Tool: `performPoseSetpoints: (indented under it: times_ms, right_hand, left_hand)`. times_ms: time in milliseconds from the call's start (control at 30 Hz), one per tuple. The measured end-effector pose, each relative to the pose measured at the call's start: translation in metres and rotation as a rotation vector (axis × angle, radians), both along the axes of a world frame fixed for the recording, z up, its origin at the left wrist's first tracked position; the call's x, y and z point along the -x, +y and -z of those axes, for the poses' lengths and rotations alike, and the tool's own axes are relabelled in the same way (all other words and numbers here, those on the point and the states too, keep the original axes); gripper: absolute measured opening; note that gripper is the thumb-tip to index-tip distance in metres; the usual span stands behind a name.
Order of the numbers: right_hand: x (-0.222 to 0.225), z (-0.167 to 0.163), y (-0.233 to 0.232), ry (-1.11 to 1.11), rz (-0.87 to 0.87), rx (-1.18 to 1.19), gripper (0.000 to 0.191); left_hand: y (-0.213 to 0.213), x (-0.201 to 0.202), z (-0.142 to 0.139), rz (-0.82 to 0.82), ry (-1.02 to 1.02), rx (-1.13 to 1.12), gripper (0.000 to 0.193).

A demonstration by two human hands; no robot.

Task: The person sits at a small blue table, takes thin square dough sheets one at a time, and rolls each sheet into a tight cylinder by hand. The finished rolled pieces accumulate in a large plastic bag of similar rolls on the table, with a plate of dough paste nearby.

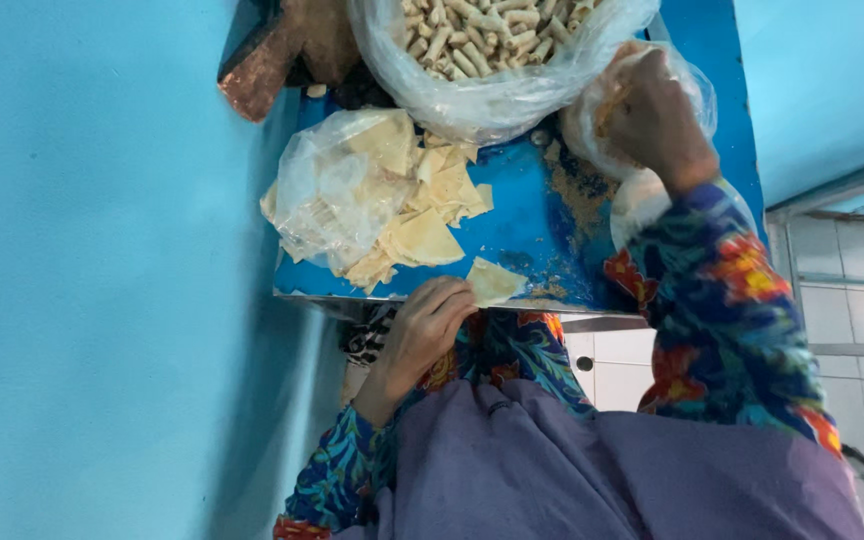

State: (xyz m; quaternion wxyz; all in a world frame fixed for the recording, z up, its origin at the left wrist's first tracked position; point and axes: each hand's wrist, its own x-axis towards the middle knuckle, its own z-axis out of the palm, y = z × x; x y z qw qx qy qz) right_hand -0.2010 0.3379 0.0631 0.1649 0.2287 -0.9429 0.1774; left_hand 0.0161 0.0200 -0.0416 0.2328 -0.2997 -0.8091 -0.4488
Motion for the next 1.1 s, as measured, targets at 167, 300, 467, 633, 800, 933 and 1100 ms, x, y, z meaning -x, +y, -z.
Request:
performPoseSetpoints:
  times_ms: [167, 300, 467, 633, 800, 933, 1100]
  right_hand:
    - [-0.088, 0.003, -0.045, -0.389, -0.012, 0.177, 0.027]
    - [-0.15, 0.028, -0.097, -0.612, -0.249, 0.214, 0.037]
    - [-0.184, 0.041, -0.103, -0.102, -0.498, -0.032, 0.034]
    - [-0.196, 0.052, -0.089, -0.072, -0.324, -0.037, 0.041]
    - [-0.196, 0.049, -0.089, -0.183, -0.196, 0.117, 0.027]
    - [-0.191, 0.043, -0.098, -0.263, -0.136, 0.12, 0.032]
    - [-0.186, 0.032, -0.096, -0.333, -0.226, 0.148, 0.037]
  left_hand:
    - [0.001, 0.0, 0.005, 0.004, 0.016, 0.003, 0.018]
    - [0.002, 0.0, 0.01, -0.017, 0.032, 0.028, 0.018]
    - [0.003, 0.0, 0.012, -0.023, 0.059, 0.05, 0.017]
    - [0.004, -0.009, 0.01, -0.204, 0.141, 0.156, 0.015]
    - [0.008, -0.02, 0.006, -0.385, 0.227, 0.336, 0.013]
    - [0.011, -0.025, 0.006, -0.413, 0.23, 0.376, 0.021]
    - [0.021, -0.026, 0.016, -0.372, 0.215, 0.308, 0.031]
